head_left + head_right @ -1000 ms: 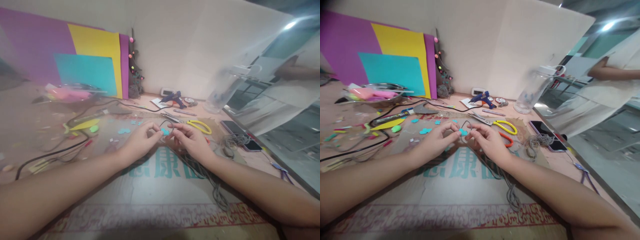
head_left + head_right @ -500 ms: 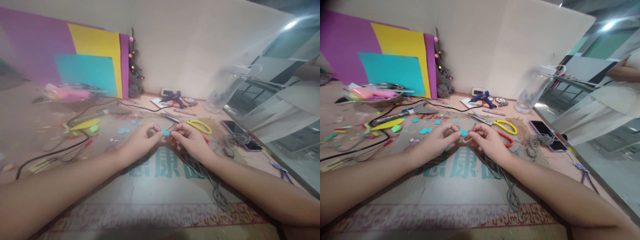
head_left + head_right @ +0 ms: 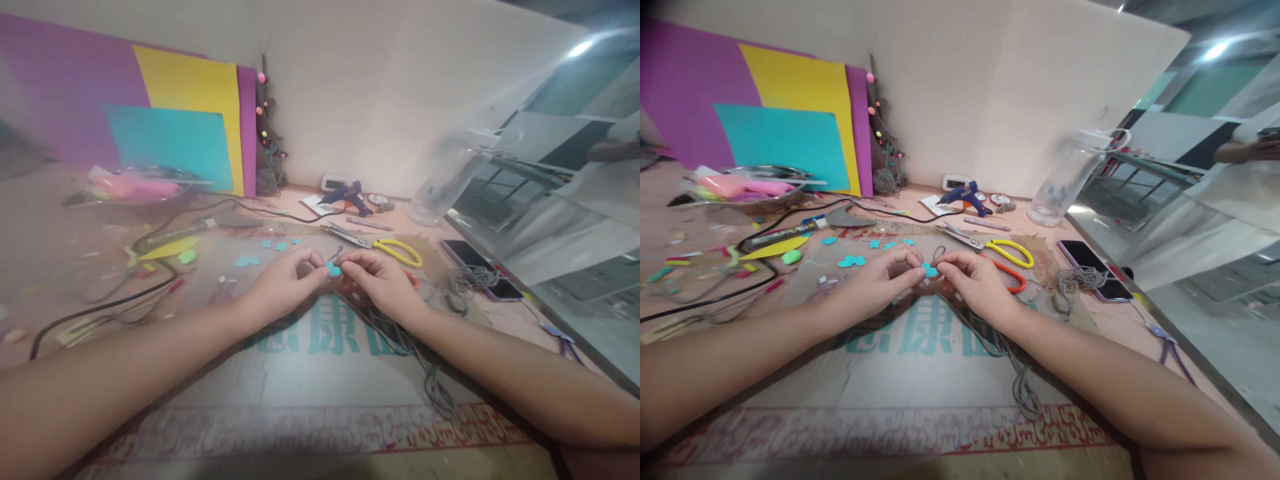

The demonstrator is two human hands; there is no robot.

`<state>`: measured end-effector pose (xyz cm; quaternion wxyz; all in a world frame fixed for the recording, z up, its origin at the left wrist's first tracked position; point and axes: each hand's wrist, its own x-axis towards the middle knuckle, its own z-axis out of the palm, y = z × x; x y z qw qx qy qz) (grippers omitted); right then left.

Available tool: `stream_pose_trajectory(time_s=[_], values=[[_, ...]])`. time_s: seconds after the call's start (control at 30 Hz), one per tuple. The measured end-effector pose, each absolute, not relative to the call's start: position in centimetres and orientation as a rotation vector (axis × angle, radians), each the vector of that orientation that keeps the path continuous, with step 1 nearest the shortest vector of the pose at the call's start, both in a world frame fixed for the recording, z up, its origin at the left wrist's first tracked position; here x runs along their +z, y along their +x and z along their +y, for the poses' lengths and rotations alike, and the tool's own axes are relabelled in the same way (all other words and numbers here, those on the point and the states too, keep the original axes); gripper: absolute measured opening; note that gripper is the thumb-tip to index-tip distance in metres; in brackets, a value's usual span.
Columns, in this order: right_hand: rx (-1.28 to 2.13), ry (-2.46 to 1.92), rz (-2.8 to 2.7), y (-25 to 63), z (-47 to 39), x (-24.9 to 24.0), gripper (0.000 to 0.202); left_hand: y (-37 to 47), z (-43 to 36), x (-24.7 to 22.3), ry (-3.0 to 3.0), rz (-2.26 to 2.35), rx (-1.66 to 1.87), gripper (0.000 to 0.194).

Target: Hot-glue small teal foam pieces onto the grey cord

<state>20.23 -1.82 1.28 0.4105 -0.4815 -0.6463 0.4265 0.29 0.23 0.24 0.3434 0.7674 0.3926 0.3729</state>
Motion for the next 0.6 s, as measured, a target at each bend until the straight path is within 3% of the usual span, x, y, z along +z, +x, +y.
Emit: stream_pose_trajectory(time_s=[0.2, 0.37, 0.6], values=[[1.113, -1.218, -1.632, 20.35, -1.44, 1.08, 0.037, 0.31, 0.63, 0.19, 1.766, 0.988, 1.006, 0.024], [1.182, -1.247, -1.620, 20.02, -1.61, 1.16, 0.021, 0.29, 0.78, 0.00, 1.726, 1.053, 1.009, 0.024], [1.196, -1.226, -1.533, 19.95, -1.70, 1.14, 0.018, 0.29, 0.63, 0.17, 1.823, 1.079, 1.020, 0.023]])
